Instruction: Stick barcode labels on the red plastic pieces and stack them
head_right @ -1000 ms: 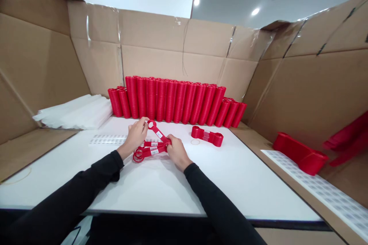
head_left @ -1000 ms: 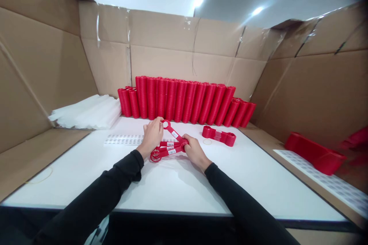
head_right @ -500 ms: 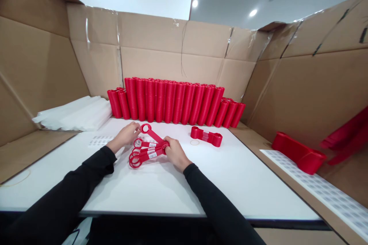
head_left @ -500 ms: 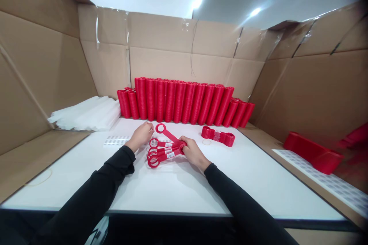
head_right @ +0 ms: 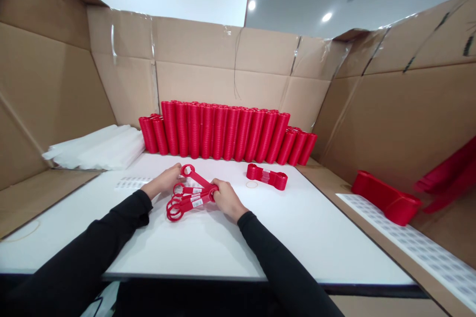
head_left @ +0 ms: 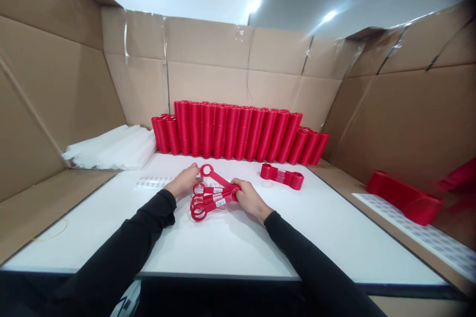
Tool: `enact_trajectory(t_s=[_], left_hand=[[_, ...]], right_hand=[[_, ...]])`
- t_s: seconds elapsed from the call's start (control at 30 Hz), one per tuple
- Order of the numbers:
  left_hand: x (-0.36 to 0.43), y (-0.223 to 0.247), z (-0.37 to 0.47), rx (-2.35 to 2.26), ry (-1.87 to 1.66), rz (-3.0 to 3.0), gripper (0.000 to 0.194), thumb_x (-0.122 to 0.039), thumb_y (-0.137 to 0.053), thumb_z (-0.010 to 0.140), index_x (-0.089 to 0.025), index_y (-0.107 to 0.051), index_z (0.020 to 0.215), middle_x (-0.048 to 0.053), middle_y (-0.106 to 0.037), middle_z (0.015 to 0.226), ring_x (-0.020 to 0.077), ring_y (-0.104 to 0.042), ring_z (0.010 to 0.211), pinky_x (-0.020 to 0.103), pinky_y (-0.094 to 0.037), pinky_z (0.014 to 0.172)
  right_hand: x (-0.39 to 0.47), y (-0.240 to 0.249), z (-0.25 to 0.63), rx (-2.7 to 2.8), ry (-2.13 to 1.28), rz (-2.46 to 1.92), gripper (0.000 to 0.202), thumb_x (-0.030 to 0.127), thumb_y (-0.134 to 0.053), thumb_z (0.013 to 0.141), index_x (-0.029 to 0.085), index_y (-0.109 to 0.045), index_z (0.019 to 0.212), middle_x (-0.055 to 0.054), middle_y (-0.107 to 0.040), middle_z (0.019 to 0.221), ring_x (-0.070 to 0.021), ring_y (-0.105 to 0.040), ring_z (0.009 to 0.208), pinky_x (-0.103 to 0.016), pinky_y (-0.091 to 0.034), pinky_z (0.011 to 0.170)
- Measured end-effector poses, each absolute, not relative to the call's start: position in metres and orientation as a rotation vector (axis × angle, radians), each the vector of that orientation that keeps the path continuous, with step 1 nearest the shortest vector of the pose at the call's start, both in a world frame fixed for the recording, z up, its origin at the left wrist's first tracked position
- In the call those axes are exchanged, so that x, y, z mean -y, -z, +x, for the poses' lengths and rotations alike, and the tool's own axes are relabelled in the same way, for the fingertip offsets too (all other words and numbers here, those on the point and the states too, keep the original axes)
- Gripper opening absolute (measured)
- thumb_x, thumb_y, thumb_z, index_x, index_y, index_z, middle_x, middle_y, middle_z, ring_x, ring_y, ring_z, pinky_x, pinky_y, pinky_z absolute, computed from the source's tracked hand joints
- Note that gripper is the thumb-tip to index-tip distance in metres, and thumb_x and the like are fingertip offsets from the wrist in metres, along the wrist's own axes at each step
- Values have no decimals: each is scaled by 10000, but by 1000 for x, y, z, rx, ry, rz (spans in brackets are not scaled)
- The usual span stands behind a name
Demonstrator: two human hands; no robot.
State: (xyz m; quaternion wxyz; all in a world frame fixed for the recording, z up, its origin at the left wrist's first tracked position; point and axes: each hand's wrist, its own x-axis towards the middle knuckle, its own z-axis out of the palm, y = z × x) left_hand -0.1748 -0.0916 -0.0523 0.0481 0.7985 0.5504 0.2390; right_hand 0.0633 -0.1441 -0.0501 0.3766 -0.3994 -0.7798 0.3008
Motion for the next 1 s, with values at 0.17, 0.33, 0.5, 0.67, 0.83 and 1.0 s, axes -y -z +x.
enact_trajectory(t_s=[0.17, 0.33, 0.5, 0.67, 0.83, 1.0], left_hand=[[95, 35, -174, -1458, -822, 2117, 124, -239, -481, 689, -152, -562, 654, -2, -538, 589, 123, -498, 526, 223, -382, 525], [111, 16, -153, -1203, -1088, 1907, 204, -331, -545, 686, -131, -587, 690, -11, -549, 621, 102, -477, 558, 218, -366, 547], [126, 15, -122, -1043, -1076, 1898, 242, -356, -537, 721, -131, -562, 634, -32, -459, 553, 85, -414, 516, 213, -306, 503], [127, 23, -114, -1084, -1138, 1803, 251, -374, -547, 708, -130, -589, 670, -25, -483, 563, 93, -430, 519, 216, -304, 498], [131, 24, -110, -1091, -1180, 1664, 234, -364, -581, 677, -131, -600, 674, 3, -573, 634, 119, -507, 576, 227, -368, 535], [138, 23, -105, -1090, -1224, 1536, 204, -334, -597, 666, -131, -589, 649, -6, -578, 617, 114, -515, 563, 224, -373, 529]], right_hand=[[140, 52, 64, 1916, -667, -1154, 154, 76, -329, 610, 186, -435, 620, 5, -529, 614, -140, -485, 600, -232, -331, 557], [140, 51, 63, 1881, -657, -1211, 153, 77, -333, 629, 189, -437, 641, 1, -533, 621, -145, -487, 604, -235, -327, 558], [142, 49, 62, 1871, -661, -1172, 161, 81, -332, 624, 186, -450, 658, 5, -522, 617, -141, -476, 590, -235, -325, 549], [143, 49, 62, 1869, -664, -1143, 180, 79, -333, 619, 184, -467, 678, 7, -527, 621, -141, -471, 588, -240, -330, 557], [142, 50, 62, 1836, -670, -1133, 186, 81, -336, 627, 181, -478, 692, 4, -540, 630, -140, -478, 585, -238, -337, 547], [140, 53, 62, 1821, -654, -1135, 185, 87, -332, 628, 183, -478, 689, 1, -549, 641, -144, -492, 598, -241, -344, 554]])
